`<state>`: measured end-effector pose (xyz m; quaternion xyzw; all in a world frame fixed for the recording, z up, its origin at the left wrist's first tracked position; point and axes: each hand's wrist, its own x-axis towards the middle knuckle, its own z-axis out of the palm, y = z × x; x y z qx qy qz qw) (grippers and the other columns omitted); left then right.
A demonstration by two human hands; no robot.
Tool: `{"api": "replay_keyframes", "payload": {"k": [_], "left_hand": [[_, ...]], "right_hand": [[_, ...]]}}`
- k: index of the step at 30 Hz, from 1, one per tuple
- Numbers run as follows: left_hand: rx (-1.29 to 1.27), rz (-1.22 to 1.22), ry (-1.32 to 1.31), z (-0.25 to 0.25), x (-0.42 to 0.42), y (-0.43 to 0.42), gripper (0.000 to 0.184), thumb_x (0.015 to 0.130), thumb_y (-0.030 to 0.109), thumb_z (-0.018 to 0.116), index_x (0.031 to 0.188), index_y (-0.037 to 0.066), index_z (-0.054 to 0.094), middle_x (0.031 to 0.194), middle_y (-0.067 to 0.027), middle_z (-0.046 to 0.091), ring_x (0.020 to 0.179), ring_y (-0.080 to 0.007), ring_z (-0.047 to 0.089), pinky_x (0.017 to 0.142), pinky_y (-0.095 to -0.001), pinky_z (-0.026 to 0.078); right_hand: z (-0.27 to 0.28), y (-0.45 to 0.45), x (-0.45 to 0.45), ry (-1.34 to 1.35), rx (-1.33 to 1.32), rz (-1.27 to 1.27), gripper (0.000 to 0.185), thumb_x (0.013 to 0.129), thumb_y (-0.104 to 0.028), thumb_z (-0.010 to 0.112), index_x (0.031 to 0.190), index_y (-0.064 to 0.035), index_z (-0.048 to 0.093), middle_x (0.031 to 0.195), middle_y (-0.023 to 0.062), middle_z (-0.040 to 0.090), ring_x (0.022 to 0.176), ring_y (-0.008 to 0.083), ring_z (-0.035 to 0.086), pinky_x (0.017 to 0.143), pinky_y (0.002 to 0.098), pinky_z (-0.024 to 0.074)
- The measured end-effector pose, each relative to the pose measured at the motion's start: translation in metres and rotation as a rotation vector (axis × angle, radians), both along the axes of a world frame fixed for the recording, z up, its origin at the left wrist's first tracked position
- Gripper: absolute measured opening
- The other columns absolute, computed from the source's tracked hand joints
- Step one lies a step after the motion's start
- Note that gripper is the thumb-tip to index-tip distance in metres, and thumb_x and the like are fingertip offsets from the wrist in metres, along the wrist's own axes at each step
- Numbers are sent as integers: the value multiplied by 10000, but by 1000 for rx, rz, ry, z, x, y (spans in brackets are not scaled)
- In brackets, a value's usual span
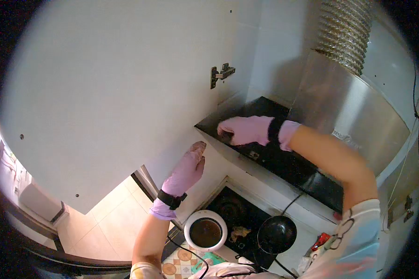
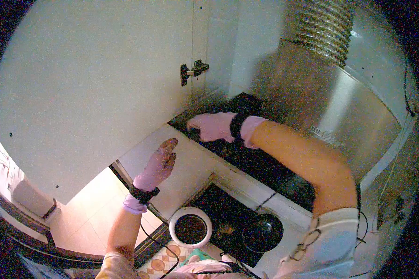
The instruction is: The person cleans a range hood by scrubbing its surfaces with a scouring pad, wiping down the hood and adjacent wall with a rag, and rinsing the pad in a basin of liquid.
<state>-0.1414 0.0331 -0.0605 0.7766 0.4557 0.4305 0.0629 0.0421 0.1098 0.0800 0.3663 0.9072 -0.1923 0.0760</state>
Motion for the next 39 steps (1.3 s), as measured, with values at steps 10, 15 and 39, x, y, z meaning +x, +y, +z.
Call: {"api": "replay_keyframes", "payload": {"k": [10, 15, 39], "left_hand": [[-78, 32, 36, 9, 2, -6, 359, 821, 3, 452, 1179, -20, 442, 1197, -215, 473, 1122, -365, 450, 957, -389, 372], [-20, 9, 13, 4, 11, -3, 357, 828, 13, 452, 1182, -24, 434, 1199, -219, 467, 1125, -372, 441, 960, -394, 365], [-70, -548, 358, 95, 81, 75, 426, 797, 217, 551, 1143, -7, 444, 1014, -226, 538, 984, -361, 508, 817, -401, 414]], "right_hand": [[6, 3, -45, 7, 44, -149, 469, 754, -113, 468, 1220, -91, 420, 1096, 153, 537, 739, 295, 582, 538, 385, 476], [14, -7, -39, -43, 12, -172, 506, 732, -124, 480, 1234, -88, 421, 1061, 136, 532, 517, 287, 555, 426, 359, 462], [19, -62, 102, 41, 322, -78, 435, 742, 64, 416, 1165, 10, 497, 1083, 164, 551, 902, 271, 540, 779, 299, 441]]}}
